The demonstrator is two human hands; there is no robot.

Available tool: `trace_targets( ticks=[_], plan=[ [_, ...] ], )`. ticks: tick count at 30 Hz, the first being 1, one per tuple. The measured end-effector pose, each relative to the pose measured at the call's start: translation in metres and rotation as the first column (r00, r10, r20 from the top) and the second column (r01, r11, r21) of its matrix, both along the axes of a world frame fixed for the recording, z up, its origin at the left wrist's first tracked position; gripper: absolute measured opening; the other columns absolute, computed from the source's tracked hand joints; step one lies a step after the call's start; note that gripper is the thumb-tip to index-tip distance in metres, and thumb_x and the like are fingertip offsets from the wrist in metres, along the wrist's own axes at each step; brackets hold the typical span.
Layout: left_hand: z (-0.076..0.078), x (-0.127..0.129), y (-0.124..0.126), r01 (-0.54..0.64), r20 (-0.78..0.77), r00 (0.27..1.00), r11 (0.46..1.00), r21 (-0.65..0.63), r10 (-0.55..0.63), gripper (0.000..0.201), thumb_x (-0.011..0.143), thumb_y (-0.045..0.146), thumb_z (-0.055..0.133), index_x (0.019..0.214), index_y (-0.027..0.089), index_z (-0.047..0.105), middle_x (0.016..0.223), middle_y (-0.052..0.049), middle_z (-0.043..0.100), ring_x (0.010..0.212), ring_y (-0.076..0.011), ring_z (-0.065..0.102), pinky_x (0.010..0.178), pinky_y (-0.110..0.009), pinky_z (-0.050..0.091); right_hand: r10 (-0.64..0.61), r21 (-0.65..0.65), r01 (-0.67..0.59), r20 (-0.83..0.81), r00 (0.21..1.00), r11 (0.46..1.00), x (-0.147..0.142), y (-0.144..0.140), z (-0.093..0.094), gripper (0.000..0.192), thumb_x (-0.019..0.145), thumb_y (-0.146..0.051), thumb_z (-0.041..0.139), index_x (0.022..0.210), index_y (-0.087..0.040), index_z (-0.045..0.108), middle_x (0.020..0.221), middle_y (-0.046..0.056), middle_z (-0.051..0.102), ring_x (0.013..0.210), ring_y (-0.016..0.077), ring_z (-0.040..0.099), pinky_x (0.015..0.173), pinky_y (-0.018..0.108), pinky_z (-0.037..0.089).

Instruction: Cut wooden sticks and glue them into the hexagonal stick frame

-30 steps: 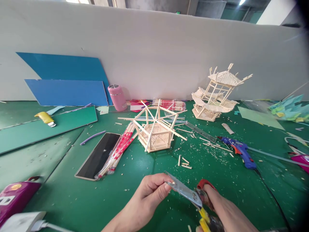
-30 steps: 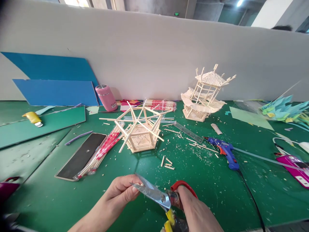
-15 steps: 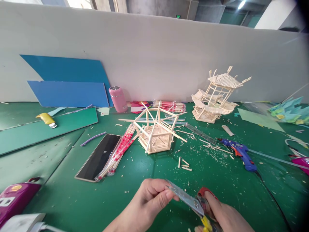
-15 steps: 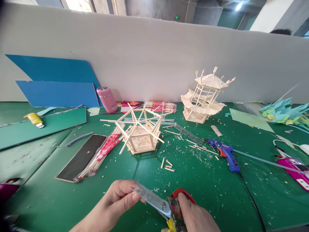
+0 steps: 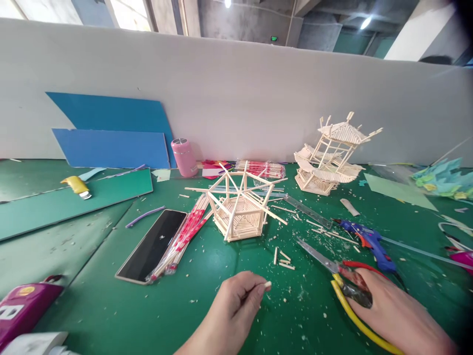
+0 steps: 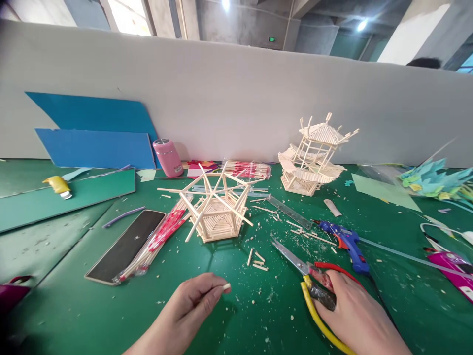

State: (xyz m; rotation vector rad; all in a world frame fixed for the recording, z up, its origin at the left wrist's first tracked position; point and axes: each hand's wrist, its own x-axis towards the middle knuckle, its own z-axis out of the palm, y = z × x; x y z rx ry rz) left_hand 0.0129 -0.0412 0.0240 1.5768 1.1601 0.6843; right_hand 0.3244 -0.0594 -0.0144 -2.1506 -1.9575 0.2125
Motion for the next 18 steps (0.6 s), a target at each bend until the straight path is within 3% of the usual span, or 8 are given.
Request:
trace_targets(
  ticks=[3,5,6,8,10,13,15,18],
  plan=[
    [0.006,0.001,0.006,0.011,-0.091,0.996,0.988,0.152,0.003,0.031,0.088,0.029,0.041,0.070,0.015,0.062,0.063,-0.002,0.054,0.059,-0.0132,0.047,0.055,-0.023,0.039,0.075,0.088,-0.085,0.108,0.991,0.992,0.003,0.000,0.006,0.046,0.065,-0.050,0.060,0.097,-0.016,0.061,0.102,0.015,0.060,0.088,0.0344,0.058,0.075,0.047,0.044],
    [0.008,0.005,0.008,0.038,-0.116,0.993,0.976,0.214,-0.013,0.030,0.089,0.028,0.041,0.072,0.016,0.063,0.063,-0.002,0.056,0.059,-0.0136,0.050,0.055,-0.023,0.040,0.079,0.169,-0.074,-0.022,0.997,0.983,-0.022,-0.003,0.016,0.038,0.071,-0.047,0.058,0.100,-0.023,0.061,0.107,0.011,0.058,0.094,0.0315,0.056,0.082,0.046,0.041],
    [0.009,0.007,0.009,0.052,-0.122,0.992,0.970,0.237,-0.023,0.030,0.089,0.027,0.040,0.075,0.016,0.064,0.065,-0.002,0.058,0.060,-0.0141,0.052,0.056,-0.023,0.041,0.115,0.162,-0.084,-0.194,0.974,0.983,-0.041,-0.003,0.021,0.028,0.075,-0.043,0.055,0.096,-0.025,0.062,0.105,0.008,0.059,0.097,0.0279,0.055,0.085,0.042,0.041],
    [0.010,0.010,0.011,0.063,-0.137,0.990,0.951,0.301,-0.022,0.027,0.090,0.024,0.038,0.085,0.017,0.063,0.072,-0.004,0.063,0.065,-0.0158,0.057,0.059,-0.024,0.044,0.135,0.048,-0.133,-0.593,0.794,0.990,-0.088,-0.003,0.026,0.022,0.079,-0.041,0.052,0.089,-0.025,0.063,0.092,0.006,0.063,0.086,0.0220,0.058,0.074,0.031,0.047],
    [0.010,0.011,0.011,0.051,-0.163,0.986,0.907,0.418,0.020,0.023,0.089,0.018,0.036,0.096,0.016,0.058,0.077,-0.007,0.065,0.067,-0.0178,0.059,0.061,-0.027,0.045,0.005,-0.084,-0.173,-0.889,0.458,0.981,-0.134,0.002,0.025,0.027,0.080,-0.042,0.051,0.096,-0.023,0.061,0.076,0.003,0.062,0.070,0.0171,0.057,0.060,0.026,0.047],
    [0.007,0.006,0.012,0.042,-0.179,0.981,0.822,0.568,0.074,0.030,0.087,0.011,0.035,0.116,0.015,0.042,0.073,-0.005,0.066,0.060,-0.0178,0.060,0.059,-0.030,0.046,-0.054,-0.064,-0.112,-0.995,0.088,0.992,-0.182,0.015,0.016,0.026,0.078,-0.043,0.056,0.081,-0.019,0.064,0.060,-0.002,0.053,0.054,0.0105,0.043,0.049,0.021,0.036],
    [0.003,0.000,0.013,0.024,-0.167,0.981,0.800,0.599,0.095,0.036,0.087,0.010,0.033,0.121,0.019,0.034,0.070,-0.002,0.065,0.057,-0.0166,0.059,0.058,-0.029,0.046,-0.058,-0.054,-0.101,-0.998,-0.036,0.993,-0.198,0.024,0.012,0.025,0.076,-0.042,0.059,0.075,-0.018,0.064,0.059,-0.003,0.051,0.052,0.0087,0.037,0.047,0.021,0.031],
    [-0.001,-0.009,0.016,-0.031,-0.106,0.988,0.818,0.574,0.111,0.035,0.088,0.012,0.033,0.122,0.022,0.032,0.073,-0.002,0.064,0.062,-0.0153,0.059,0.060,-0.026,0.047,-0.050,-0.034,-0.143,-0.993,-0.109,0.989,-0.207,0.035,0.014,0.024,0.075,-0.042,0.060,0.074,-0.018,0.062,0.060,-0.004,0.049,0.052,0.0080,0.034,0.047,0.020,0.029]
  ],
)
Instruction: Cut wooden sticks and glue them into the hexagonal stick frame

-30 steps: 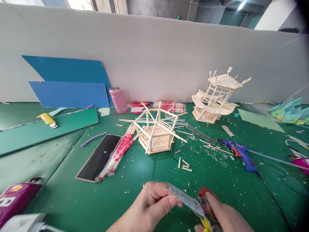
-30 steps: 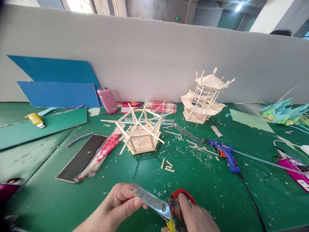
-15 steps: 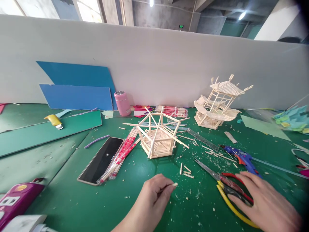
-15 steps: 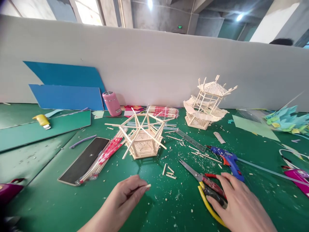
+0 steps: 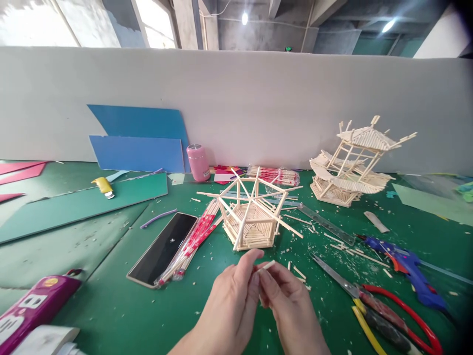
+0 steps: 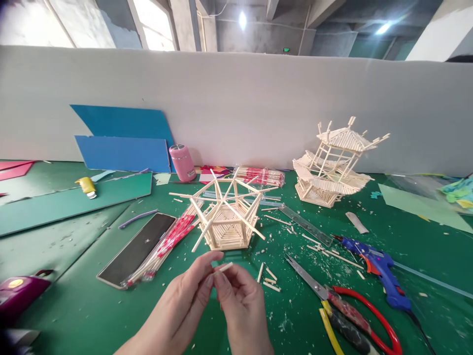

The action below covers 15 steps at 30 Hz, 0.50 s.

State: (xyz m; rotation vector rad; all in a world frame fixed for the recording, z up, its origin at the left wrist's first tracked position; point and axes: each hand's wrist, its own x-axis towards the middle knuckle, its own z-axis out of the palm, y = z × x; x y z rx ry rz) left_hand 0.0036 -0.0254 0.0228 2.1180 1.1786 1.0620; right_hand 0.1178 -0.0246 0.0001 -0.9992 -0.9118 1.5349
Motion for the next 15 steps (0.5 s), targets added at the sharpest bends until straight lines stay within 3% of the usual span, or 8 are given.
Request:
trace_targets(
  ticks=[2,4,6,9,13,15],
  plan=[
    [-0.002,-0.005,0.002,-0.028,0.047,0.998,0.996,-0.085,0.033,0.031,0.089,0.016,0.035,0.120,0.020,0.035,0.071,0.000,0.060,0.060,-0.0137,0.057,0.056,-0.023,0.046,-0.018,0.000,0.018,0.004,1.000,1.000,0.000,0.007,0.005,0.025,0.076,-0.042,0.059,0.072,-0.018,0.059,0.059,-0.005,0.048,0.053,0.0080,0.036,0.048,0.020,0.030],
    [-0.004,-0.011,0.004,-0.129,0.051,0.989,0.980,-0.153,0.138,0.022,0.088,0.020,0.041,0.109,0.018,0.045,0.066,0.001,0.055,0.056,-0.0125,0.052,0.051,-0.021,0.043,-0.055,0.003,0.055,0.039,0.998,0.998,0.001,0.016,0.008,0.026,0.079,-0.043,0.054,0.071,-0.018,0.056,0.057,-0.006,0.046,0.053,0.0080,0.038,0.049,0.020,0.032],
    [-0.007,-0.016,0.008,-0.264,0.014,0.963,0.954,-0.139,0.268,0.009,0.084,0.023,0.047,0.083,0.017,0.053,0.060,0.002,0.050,0.054,-0.0120,0.047,0.049,-0.021,0.040,-0.066,0.017,0.065,0.074,0.995,0.998,0.003,0.025,0.008,0.028,0.082,-0.043,0.051,0.072,-0.017,0.056,0.056,-0.005,0.048,0.052,0.0079,0.041,0.050,0.020,0.034],
    [-0.012,-0.024,0.020,-0.385,-0.015,0.923,0.921,-0.054,0.384,0.022,0.081,0.023,0.052,0.060,0.017,0.048,0.056,0.003,0.044,0.052,-0.0116,0.042,0.049,-0.022,0.036,-0.047,0.017,0.046,0.055,0.997,0.999,0.002,0.037,0.004,0.024,0.079,-0.040,0.055,0.074,-0.016,0.057,0.057,-0.004,0.053,0.053,0.0081,0.047,0.050,0.020,0.038],
    [-0.019,-0.030,0.041,-0.440,0.020,0.898,0.898,-0.009,0.440,0.007,0.078,0.024,0.056,0.079,0.017,0.054,0.069,0.001,0.049,0.060,-0.0136,0.046,0.055,-0.025,0.039,-0.054,-0.048,0.052,-0.047,0.997,0.997,-0.006,0.043,0.000,0.021,0.072,-0.036,0.064,0.072,-0.016,0.057,0.063,-0.003,0.057,0.056,0.0088,0.054,0.049,0.019,0.042],
    [-0.020,-0.030,0.052,-0.394,0.038,0.918,0.918,-0.033,0.395,0.022,0.077,0.024,0.056,0.097,0.017,0.054,0.086,-0.003,0.053,0.069,-0.0152,0.050,0.062,-0.027,0.042,-0.070,-0.077,0.064,-0.074,0.995,0.995,-0.010,0.044,0.000,0.020,0.071,-0.035,0.065,0.072,-0.017,0.056,0.063,-0.004,0.058,0.055,0.0080,0.055,0.048,0.018,0.042]
  ],
)
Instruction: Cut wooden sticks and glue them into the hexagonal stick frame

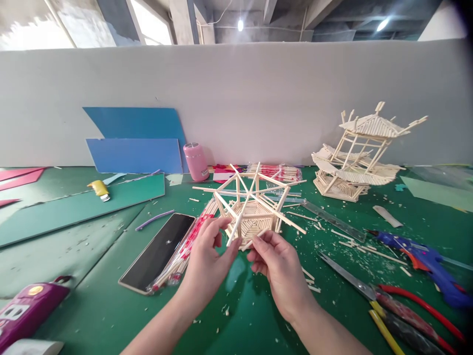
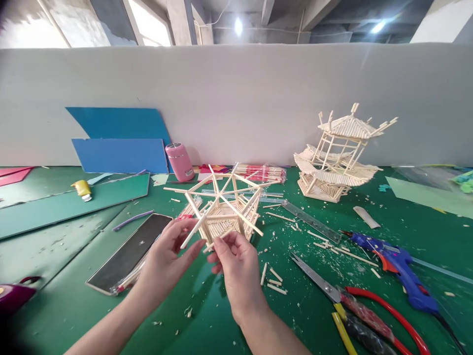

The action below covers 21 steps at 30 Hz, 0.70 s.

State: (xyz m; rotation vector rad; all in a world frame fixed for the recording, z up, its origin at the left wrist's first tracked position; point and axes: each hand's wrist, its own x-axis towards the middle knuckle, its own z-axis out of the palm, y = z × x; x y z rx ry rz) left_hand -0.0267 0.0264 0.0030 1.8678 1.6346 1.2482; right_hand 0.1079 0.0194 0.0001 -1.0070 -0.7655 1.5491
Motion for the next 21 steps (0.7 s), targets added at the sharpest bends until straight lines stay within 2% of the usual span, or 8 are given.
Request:
trace_targets(
  ticks=[2,6,10,13,21],
  plan=[
    [0.003,0.001,0.009,0.070,0.010,0.998,0.996,-0.058,-0.069,0.025,0.076,0.023,0.056,0.101,0.017,0.056,0.092,-0.005,0.055,0.073,-0.0164,0.052,0.065,-0.028,0.042,-0.003,-0.010,0.003,-0.016,1.000,1.000,-0.003,0.001,0.000,0.020,0.070,-0.034,0.066,0.071,-0.017,0.056,0.062,-0.004,0.059,0.054,0.0071,0.054,0.047,0.018,0.042],
    [0.011,0.003,0.022,0.251,0.114,0.966,0.943,-0.218,-0.231,0.016,0.079,0.023,0.053,0.089,0.015,0.061,0.075,-0.002,0.061,0.068,-0.0165,0.054,0.060,-0.027,0.042,-0.049,-0.010,0.048,-0.037,0.998,0.999,-0.007,0.007,0.001,0.021,0.069,-0.034,0.067,0.069,-0.016,0.056,0.059,-0.004,0.060,0.053,0.0066,0.055,0.048,0.017,0.042],
    [0.013,0.006,0.025,0.360,0.274,0.915,0.906,-0.224,-0.295,0.016,0.079,0.025,0.054,0.076,0.013,0.063,0.069,-0.001,0.062,0.068,-0.0160,0.055,0.061,-0.025,0.042,-0.125,-0.015,0.125,-0.055,0.991,0.992,-0.011,0.012,-0.001,0.021,0.068,-0.032,0.069,0.071,-0.015,0.057,0.058,-0.003,0.063,0.054,0.0075,0.057,0.048,0.017,0.043],
    [0.012,0.006,0.025,0.432,0.368,0.865,0.880,-0.199,-0.342,0.017,0.078,0.026,0.055,0.077,0.011,0.064,0.069,-0.002,0.062,0.068,-0.0157,0.055,0.062,-0.024,0.043,-0.152,-0.008,0.152,-0.070,0.986,0.988,-0.012,0.013,-0.002,0.019,0.068,-0.031,0.069,0.071,-0.015,0.059,0.057,-0.002,0.064,0.054,0.0073,0.058,0.049,0.016,0.043],
    [0.011,0.007,0.023,0.443,0.439,0.835,0.878,-0.182,-0.330,0.018,0.078,0.024,0.057,0.082,0.010,0.066,0.072,-0.004,0.063,0.069,-0.0155,0.055,0.064,-0.025,0.044,-0.212,-0.031,0.210,-0.076,0.974,0.977,-0.010,0.014,-0.002,0.016,0.069,-0.030,0.069,0.070,-0.015,0.062,0.057,-0.002,0.065,0.053,0.0062,0.057,0.048,0.015,0.041]
  ],
)
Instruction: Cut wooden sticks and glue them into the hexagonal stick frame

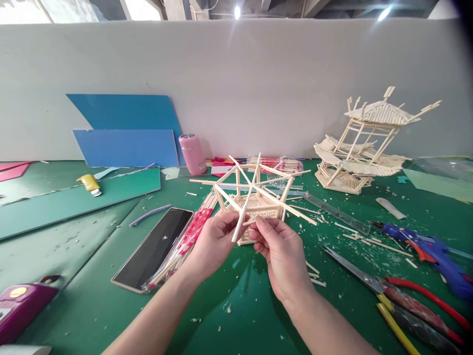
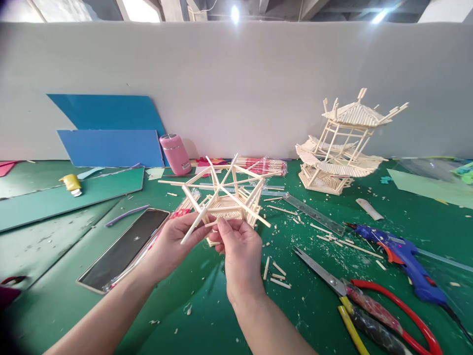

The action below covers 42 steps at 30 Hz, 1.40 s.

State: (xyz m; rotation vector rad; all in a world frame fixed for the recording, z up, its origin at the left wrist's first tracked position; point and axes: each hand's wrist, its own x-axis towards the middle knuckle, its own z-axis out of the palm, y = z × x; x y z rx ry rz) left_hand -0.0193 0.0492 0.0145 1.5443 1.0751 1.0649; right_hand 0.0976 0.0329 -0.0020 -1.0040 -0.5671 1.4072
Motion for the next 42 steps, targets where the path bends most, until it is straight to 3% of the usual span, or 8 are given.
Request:
trace_targets(
  ticks=[4,12,29,42],
  plan=[
    [-0.0014,0.0002,-0.0002,-0.013,0.024,1.000,1.000,-0.013,0.014,0.016,0.077,0.024,0.058,0.082,0.010,0.066,0.071,-0.004,0.063,0.070,-0.0157,0.055,0.064,-0.025,0.044,-0.010,-0.022,0.010,-0.009,1.000,1.000,0.0005,0.0012,0.0003,0.016,0.068,-0.030,0.070,0.068,-0.015,0.064,0.055,-0.002,0.065,0.050,0.0056,0.056,0.046,0.014,0.040],
    [-0.0094,-0.0018,0.0002,0.067,0.165,0.985,0.995,-0.071,-0.055,0.020,0.074,0.023,0.064,0.092,0.014,0.066,0.081,-0.004,0.066,0.076,-0.0178,0.059,0.069,-0.028,0.047,-0.048,-0.043,0.046,-0.049,0.998,0.998,0.0027,0.0000,-0.0009,0.020,0.064,-0.033,0.073,0.071,-0.016,0.065,0.055,-0.002,0.065,0.049,0.0049,0.055,0.046,0.013,0.041],
    [-0.0058,-0.0019,0.0019,0.068,0.130,0.990,0.996,-0.063,-0.059,0.020,0.079,0.026,0.059,0.093,0.013,0.068,0.081,-0.006,0.068,0.072,-0.0172,0.059,0.065,-0.028,0.048,-0.035,-0.024,0.033,-0.081,0.996,0.999,-0.0001,0.0016,-0.0012,0.016,0.066,-0.030,0.072,0.069,-0.015,0.066,0.056,-0.002,0.065,0.049,0.0056,0.053,0.046,0.015,0.039],
    [-0.0007,0.0014,0.0010,0.054,0.130,0.990,0.998,-0.045,-0.047,0.020,0.077,0.029,0.062,0.085,0.012,0.070,0.069,-0.004,0.064,0.064,-0.0150,0.056,0.060,-0.026,0.048,-0.050,-0.014,0.049,-0.090,0.995,0.999,-0.0019,0.0010,-0.0012,0.016,0.066,-0.029,0.072,0.068,-0.016,0.064,0.055,-0.002,0.064,0.050,0.0055,0.053,0.047,0.015,0.039]
  ],
)
